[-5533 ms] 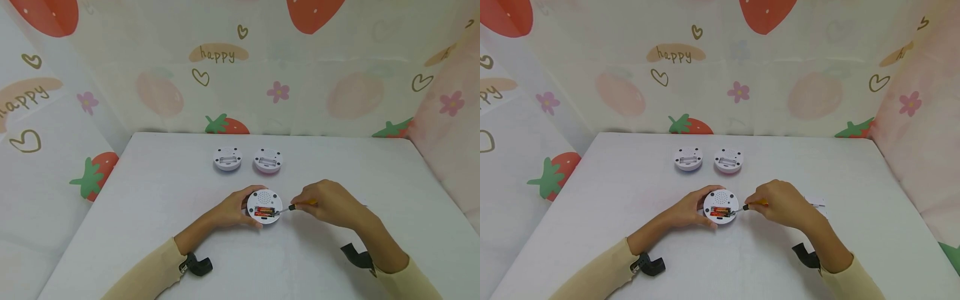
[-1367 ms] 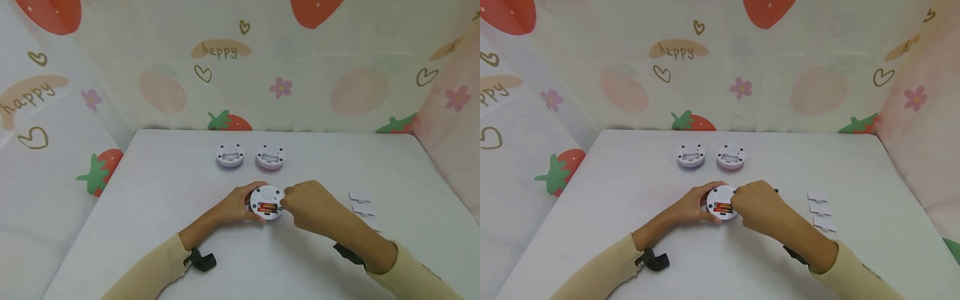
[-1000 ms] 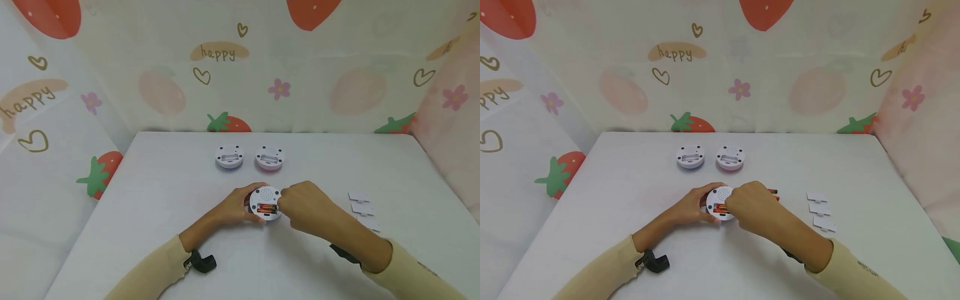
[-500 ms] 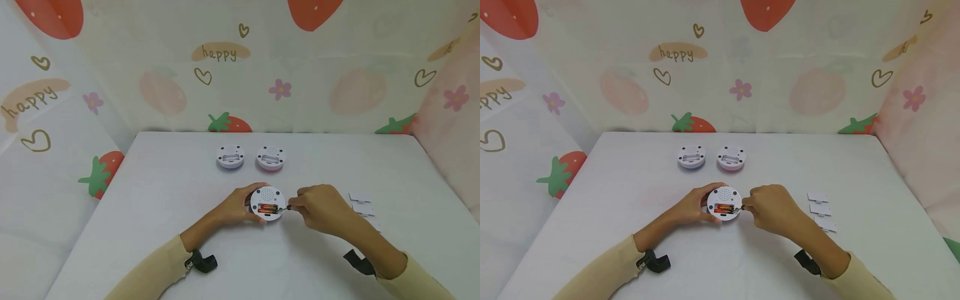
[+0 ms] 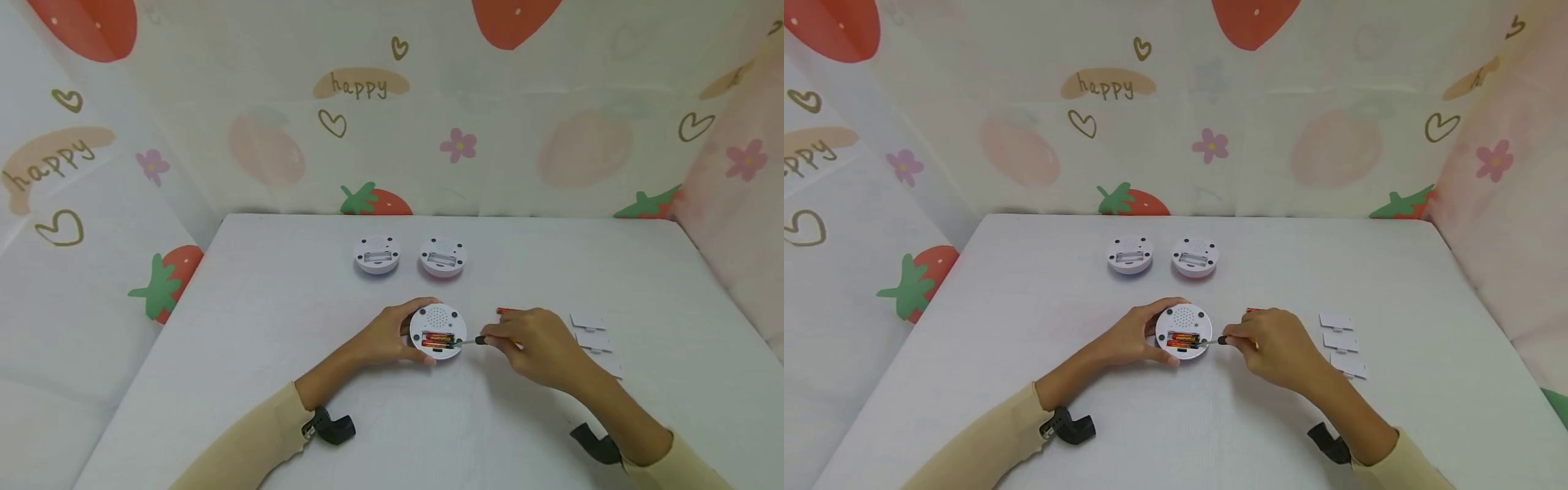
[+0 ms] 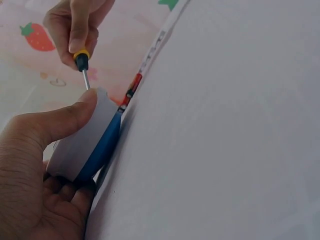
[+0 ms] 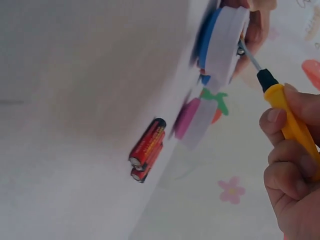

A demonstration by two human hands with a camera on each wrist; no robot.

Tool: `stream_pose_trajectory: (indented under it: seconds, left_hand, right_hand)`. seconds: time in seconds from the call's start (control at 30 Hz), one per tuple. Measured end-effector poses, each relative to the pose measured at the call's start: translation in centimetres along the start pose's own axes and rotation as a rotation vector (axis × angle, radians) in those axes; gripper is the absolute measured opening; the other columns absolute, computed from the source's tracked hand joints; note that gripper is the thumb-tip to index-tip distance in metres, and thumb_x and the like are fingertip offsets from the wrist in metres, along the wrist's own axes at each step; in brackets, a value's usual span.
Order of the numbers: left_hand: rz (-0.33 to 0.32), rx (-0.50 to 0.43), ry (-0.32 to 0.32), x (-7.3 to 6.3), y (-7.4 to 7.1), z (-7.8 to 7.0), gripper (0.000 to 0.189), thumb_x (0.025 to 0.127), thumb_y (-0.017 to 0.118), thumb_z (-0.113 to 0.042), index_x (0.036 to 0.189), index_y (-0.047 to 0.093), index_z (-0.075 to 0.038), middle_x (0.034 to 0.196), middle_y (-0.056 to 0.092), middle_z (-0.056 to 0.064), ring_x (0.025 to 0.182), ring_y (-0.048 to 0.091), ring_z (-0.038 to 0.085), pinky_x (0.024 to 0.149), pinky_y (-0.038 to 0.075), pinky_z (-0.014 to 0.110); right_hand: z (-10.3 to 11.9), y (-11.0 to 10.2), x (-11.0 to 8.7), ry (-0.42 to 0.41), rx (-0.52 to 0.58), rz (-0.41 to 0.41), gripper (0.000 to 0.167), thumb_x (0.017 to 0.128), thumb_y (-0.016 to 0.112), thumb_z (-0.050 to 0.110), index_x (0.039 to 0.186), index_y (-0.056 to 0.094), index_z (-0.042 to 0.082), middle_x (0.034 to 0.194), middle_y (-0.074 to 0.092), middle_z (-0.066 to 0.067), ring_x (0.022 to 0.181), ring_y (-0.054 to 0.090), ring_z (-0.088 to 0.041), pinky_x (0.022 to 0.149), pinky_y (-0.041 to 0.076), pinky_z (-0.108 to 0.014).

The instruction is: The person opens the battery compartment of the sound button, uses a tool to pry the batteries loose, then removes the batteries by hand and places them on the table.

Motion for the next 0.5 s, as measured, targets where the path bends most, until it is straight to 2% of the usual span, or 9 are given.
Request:
stream_pose_trajectory:
  seconds: [0.23,0.5]
  left_hand:
    - [0.006,-0.003,0.005,-0.1,0.0,-0.3,0.099,0.068,0.095,-0.008,0.152,0.043,-0.012,0.141,0.057,-0.001,0.124,0.057,0.009,0.106,0.046,0.024]
    - [0.004,-0.012,0.006,0.0,0.0,-0.1,0.099,0.067,0.096,-0.008,0.151,0.044,-0.014,0.141,0.057,-0.002,0.125,0.057,0.010,0.106,0.046,0.025]
  right_hand:
    - [-0.9,0.4,-0.5,0.034,0.067,-0.008,0.016,0.082,0.081,0.001,0.098,0.082,0.006,0.090,0.078,0.002,0.104,0.072,-0.033,0.089,0.058,-0.051]
    - [-1.3,0.6,-0.7,0.063,0.135,-0.010,0.017,0.083,0.081,-0.001,0.098,0.082,0.006,0.091,0.078,0.004,0.088,0.074,-0.017,0.079,0.061,-0.041]
Point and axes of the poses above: each hand's wrist, its own x-axis towards the middle knuckle, its own y-axis out of the palm, z = x × y, the point moved 4 cm from there along x, towards the middle knuckle
